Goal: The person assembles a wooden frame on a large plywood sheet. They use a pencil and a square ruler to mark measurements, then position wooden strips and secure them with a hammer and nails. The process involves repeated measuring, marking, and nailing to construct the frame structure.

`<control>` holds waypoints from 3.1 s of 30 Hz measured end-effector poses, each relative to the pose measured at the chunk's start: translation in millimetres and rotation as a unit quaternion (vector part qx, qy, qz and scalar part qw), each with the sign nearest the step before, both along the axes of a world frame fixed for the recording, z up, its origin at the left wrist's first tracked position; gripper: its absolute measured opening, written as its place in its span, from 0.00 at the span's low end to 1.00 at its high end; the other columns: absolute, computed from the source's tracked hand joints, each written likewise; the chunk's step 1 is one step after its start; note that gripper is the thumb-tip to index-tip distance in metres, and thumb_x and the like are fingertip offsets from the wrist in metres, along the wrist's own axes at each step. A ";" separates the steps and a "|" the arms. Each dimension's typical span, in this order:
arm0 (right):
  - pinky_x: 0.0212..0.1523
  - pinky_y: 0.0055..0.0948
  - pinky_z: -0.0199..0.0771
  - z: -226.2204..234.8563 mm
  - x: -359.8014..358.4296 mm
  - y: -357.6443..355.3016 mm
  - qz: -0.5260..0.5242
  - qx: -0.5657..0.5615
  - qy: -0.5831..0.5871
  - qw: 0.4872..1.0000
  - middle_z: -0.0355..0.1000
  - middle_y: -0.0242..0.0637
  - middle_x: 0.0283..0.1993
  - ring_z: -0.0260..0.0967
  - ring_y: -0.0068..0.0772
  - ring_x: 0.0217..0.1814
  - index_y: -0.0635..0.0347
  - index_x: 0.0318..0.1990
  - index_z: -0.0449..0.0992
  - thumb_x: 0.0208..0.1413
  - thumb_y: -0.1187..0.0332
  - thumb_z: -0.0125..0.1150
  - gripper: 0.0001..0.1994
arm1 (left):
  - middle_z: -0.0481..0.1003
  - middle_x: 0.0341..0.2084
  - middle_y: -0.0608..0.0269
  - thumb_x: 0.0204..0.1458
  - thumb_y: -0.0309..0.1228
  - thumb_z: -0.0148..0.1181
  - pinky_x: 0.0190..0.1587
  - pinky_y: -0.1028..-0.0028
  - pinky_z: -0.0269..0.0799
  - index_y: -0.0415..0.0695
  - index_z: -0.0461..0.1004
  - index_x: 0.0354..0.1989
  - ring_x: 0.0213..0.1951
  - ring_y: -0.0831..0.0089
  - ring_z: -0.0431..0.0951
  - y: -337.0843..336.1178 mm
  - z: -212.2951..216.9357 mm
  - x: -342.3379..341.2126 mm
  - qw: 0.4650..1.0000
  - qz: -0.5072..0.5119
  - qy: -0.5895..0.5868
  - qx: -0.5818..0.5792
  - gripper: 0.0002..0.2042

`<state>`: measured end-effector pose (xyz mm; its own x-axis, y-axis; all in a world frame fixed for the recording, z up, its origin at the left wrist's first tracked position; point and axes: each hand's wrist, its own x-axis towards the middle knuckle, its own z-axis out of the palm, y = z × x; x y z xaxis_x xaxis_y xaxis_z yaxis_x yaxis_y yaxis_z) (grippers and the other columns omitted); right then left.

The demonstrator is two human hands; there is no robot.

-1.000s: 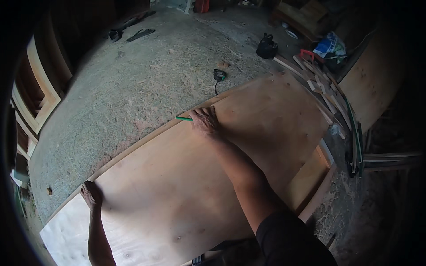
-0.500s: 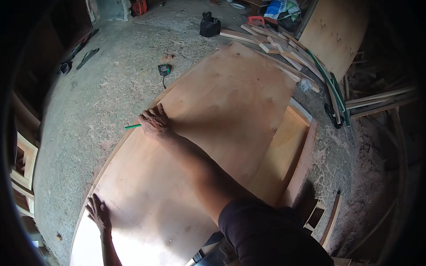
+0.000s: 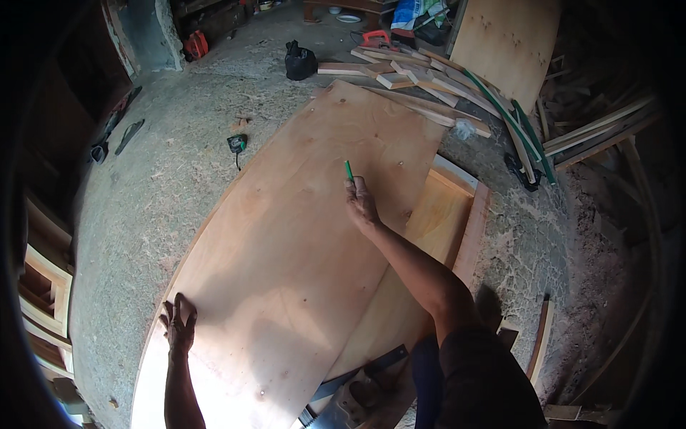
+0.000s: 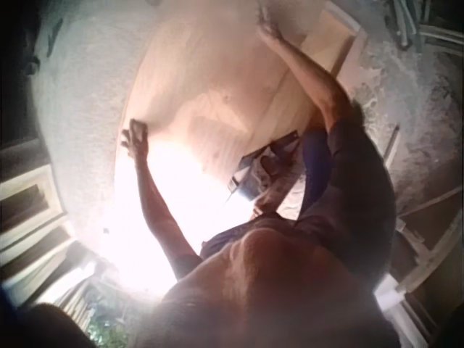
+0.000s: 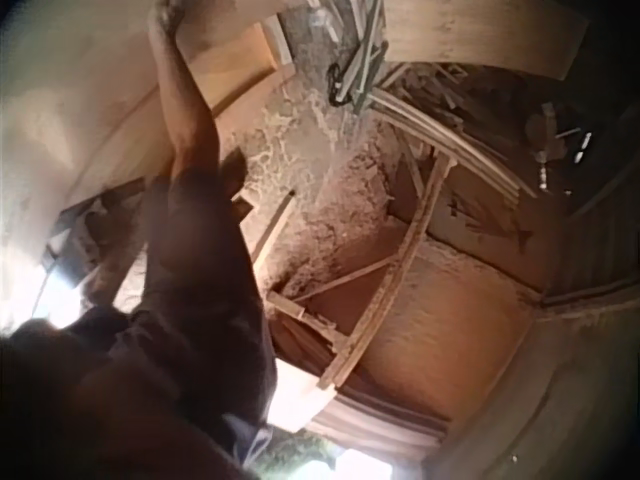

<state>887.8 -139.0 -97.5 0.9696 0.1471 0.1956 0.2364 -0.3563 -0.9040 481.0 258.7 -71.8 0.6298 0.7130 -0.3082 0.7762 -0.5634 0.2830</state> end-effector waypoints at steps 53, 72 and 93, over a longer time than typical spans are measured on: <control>0.36 0.28 0.77 140.8 -265.1 -104.8 0.458 -0.174 0.282 0.825 0.78 0.39 0.32 0.77 0.26 0.32 0.67 0.49 0.75 0.62 0.68 0.57 0.12 | 0.43 0.75 0.56 0.57 0.61 0.52 0.72 0.53 0.46 0.59 0.47 0.74 0.74 0.49 0.44 -77.3 37.1 -74.3 0.982 -0.101 0.004 -0.162 0.40; 0.27 0.41 0.76 56.1 -699.5 135.0 0.849 -0.084 -0.212 0.476 0.76 0.39 0.27 0.77 0.43 0.28 0.58 0.50 0.72 0.58 0.67 0.56 0.13 | 0.71 0.50 0.42 0.46 0.46 0.72 0.47 0.52 0.75 0.57 0.48 0.69 0.47 0.44 0.78 -139.7 37.2 -500.1 0.951 0.241 0.178 -0.072 0.46; 0.26 0.39 0.78 78.8 -761.0 155.6 0.840 -0.208 -0.316 0.389 0.78 0.37 0.27 0.80 0.35 0.30 0.59 0.37 0.77 0.55 0.69 0.54 0.07 | 0.72 0.49 0.41 0.44 0.47 0.72 0.48 0.53 0.75 0.60 0.51 0.68 0.48 0.44 0.78 -143.4 43.5 -494.6 0.955 0.255 0.146 -0.049 0.44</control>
